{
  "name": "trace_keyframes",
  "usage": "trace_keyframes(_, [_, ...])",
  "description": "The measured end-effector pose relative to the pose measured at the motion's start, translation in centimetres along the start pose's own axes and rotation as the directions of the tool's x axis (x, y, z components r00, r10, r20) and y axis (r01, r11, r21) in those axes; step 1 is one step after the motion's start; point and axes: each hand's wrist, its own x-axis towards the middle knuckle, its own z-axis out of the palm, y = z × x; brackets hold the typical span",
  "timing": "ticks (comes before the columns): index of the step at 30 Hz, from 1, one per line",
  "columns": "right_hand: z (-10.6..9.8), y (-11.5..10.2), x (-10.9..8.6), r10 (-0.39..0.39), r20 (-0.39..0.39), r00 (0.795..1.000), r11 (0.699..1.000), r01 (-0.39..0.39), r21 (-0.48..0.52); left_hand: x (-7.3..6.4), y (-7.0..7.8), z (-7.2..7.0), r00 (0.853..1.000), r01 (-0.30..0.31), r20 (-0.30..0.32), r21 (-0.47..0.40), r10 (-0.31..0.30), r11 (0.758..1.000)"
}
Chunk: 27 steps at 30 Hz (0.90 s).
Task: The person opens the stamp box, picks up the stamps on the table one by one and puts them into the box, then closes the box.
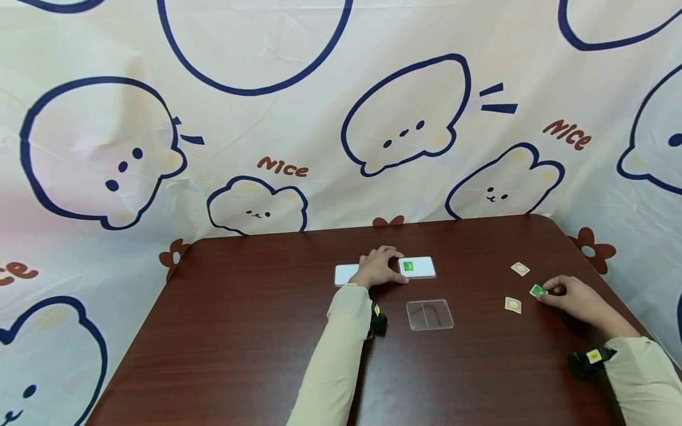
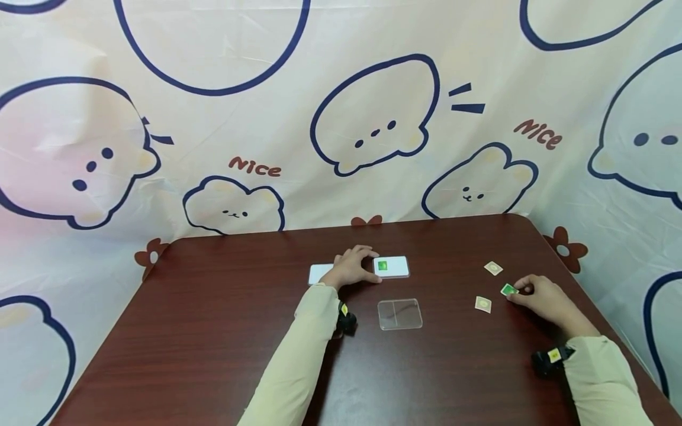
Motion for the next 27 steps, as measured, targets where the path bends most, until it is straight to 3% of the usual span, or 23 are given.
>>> trace_keyframes(27, [0.26, -1.02, 0.20, 0.001, -0.002, 1.000, 1.000, -0.001, 0.027, -0.17, 0.12, -0.19, 1.000, 0.000, 0.000, -0.003, 0.000, 1.000])
